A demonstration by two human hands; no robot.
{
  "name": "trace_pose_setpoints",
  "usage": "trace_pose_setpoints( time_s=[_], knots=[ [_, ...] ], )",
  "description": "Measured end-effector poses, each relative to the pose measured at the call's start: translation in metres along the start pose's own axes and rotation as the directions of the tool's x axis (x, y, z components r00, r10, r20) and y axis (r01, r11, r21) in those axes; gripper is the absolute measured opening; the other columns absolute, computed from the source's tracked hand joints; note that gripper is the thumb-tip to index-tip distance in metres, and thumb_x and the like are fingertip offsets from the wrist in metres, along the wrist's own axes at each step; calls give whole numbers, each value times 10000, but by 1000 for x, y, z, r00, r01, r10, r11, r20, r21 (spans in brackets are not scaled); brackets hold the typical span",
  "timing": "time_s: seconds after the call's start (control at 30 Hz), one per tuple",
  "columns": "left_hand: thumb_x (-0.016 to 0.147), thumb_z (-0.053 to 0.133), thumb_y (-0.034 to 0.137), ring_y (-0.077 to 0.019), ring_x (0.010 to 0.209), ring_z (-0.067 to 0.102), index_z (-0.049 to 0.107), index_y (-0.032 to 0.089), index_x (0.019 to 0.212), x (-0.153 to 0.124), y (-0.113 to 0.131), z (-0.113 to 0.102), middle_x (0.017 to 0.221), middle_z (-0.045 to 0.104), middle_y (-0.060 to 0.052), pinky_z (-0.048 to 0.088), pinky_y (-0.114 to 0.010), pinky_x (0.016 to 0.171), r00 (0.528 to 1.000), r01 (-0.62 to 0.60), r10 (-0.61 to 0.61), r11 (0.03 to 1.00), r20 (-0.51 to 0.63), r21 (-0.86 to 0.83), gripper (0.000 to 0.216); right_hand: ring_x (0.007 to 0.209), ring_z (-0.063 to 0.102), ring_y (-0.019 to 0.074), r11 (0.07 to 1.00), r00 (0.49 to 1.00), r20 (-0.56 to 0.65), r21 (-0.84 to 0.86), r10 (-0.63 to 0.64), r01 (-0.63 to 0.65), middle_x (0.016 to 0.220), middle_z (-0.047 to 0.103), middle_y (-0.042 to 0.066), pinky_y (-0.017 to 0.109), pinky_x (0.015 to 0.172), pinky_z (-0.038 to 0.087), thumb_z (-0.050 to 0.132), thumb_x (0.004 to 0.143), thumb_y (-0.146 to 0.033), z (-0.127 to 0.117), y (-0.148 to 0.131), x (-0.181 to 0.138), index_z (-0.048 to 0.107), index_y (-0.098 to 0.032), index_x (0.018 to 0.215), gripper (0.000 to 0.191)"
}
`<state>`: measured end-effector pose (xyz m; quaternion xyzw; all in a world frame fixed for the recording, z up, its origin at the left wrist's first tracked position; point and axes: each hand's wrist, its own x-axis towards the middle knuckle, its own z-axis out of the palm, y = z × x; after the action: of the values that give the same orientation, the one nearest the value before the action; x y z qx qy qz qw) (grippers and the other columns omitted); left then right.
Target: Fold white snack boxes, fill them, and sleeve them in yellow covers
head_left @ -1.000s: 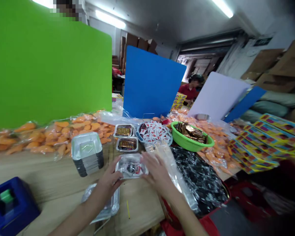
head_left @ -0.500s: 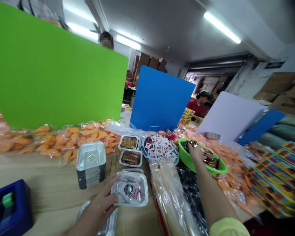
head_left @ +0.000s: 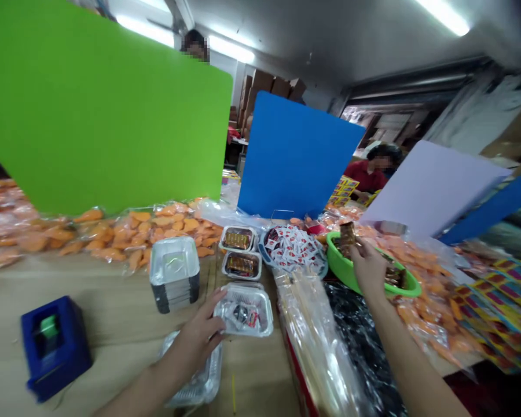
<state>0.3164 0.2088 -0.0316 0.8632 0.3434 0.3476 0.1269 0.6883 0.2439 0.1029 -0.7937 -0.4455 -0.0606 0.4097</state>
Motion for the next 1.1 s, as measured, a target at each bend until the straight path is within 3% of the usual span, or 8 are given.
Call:
trace_pose_setpoints(
  time_s=[0.1,0.2,0.3,0.5,0.6,0.73,0.87,1.1],
  knots=[
    [792,489,55,-225,1286,371,566,148,722,2,1,1,1416,342,-154,413,-362,980,999,53,-53,997,3,-59,140,850,657,183,870,876,151,280,-458,406,994,693,45,333,787,527,514,822,-283,8,-33,-69,591,-190,1144,344],
    [795,498,67,-224,1294,357,579,150,732,1,4,2,1451,276,-137,394,-360,996,996,72,-77,989,-34,-126,131,1033,601,180,600,568,199,321,-799,733,1129,637,90,330,908,489,448,851,-142,24,-53,-134,586,-151,1153,333],
    [804,509,96,-229,1310,328,606,162,751,-7,7,2,1480,220,-100,369,-376,1023,997,56,-65,984,-46,-172,129,1155,516,188,463,381,294,302,-877,833,1197,592,109,343,941,474,377,863,-84,38,-58,-179,573,-114,1158,355],
    [784,485,67,-228,1291,361,623,163,723,-28,8,8,1492,207,-68,407,-367,996,996,91,-86,978,35,-189,179,1255,400,237,387,223,491,263,-842,884,1345,452,115,435,1014,400,524,834,-245,58,-38,-221,402,-100,1317,519],
    [763,521,75,-227,1294,358,633,174,881,-30,6,9,1490,209,-89,406,-373,1002,991,115,-101,978,86,-173,190,1229,435,194,358,225,453,233,-863,904,1321,488,76,372,982,444,417,831,-67,72,-23,-223,433,-127,1299,472],
    [766,580,143,-239,1285,366,448,196,1254,-33,-1,-6,1444,291,-148,407,-410,1000,987,152,-149,986,53,-63,509,1238,424,205,420,303,458,176,-836,890,1318,492,84,390,969,450,382,796,-14,90,-14,-207,452,-155,1294,522],
    [849,497,208,-182,978,597,623,217,986,-53,-16,-28,1067,613,-78,515,-309,838,990,101,-106,993,92,58,187,1179,485,220,469,360,455,150,-814,870,1270,540,84,396,932,472,390,789,-1,110,-12,-191,511,-152,1244,495],
    [837,490,150,-199,950,579,614,198,1041,-56,-35,-35,1021,623,-77,493,-324,835,962,91,-158,954,222,286,243,1189,470,230,513,429,431,94,-794,854,1297,511,108,457,952,429,412,782,-3,144,-4,-188,471,-141,1278,518]
  ],
)
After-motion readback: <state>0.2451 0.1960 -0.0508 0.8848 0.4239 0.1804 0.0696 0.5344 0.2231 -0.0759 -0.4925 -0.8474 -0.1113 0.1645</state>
